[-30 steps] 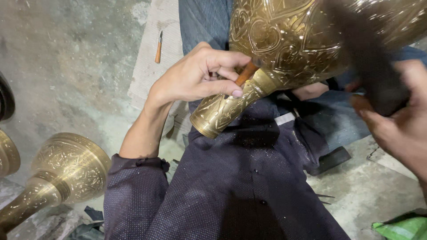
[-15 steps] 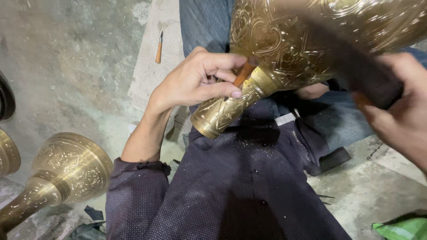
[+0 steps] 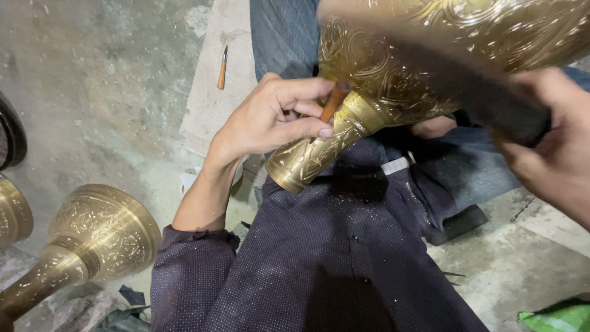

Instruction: The person sits on the floor holding a chisel against the neck of a large engraved brass vase resting on their lap and repeatedly strikes the chisel with a hammer, carving decorative patterns into the metal. Finished brass vases sit on the floor beside them.

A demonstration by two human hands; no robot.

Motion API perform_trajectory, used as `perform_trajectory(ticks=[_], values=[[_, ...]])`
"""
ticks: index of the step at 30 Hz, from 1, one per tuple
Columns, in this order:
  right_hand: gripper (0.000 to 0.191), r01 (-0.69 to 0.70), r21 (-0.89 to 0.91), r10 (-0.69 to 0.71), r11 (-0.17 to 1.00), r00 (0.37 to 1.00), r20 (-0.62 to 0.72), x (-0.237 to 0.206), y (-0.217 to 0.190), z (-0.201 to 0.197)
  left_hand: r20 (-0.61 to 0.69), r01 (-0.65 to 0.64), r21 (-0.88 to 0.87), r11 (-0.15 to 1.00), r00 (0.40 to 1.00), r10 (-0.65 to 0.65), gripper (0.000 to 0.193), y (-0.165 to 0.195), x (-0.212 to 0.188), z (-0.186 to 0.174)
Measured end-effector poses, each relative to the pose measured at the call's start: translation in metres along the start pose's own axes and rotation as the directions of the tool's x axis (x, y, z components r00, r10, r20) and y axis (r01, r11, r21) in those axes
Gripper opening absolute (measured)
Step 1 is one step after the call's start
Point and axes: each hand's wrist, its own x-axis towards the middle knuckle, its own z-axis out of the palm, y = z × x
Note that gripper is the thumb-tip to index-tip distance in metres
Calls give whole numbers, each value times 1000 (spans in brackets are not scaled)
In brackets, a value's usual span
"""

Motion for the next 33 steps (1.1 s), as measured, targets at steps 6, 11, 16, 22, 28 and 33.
perform_trajectory(ticks=[6, 11, 16, 22, 28, 33], values=[[46, -20, -63, 23, 998, 999, 46, 8, -4, -1, -7, -16, 31, 999, 1000, 16, 36, -4, 0, 1], [52, -225, -255, 246, 941, 968, 55, 14, -13, -5, -20, -1, -21, 1000, 1000, 1, 31, -6, -3, 3], [44, 68, 212, -67, 975, 998, -14, 15, -8, -3, -54, 7, -44, 999, 998, -9, 36, -2, -6, 3], [56, -78, -31, 81, 996, 991, 107, 17, -10, -4, -48, 100, 5, 995, 994, -100, 35, 4, -8, 2], [46, -40, -210, 63, 977, 992, 108, 21, -25, -6, -63, 112, -40, 993, 991, -115, 33, 4, -11, 3], [41, 97, 228, -85, 969, 995, -59, 23, -20, -3, -97, 99, -71, 993, 990, -105, 31, 5, -13, 5]])
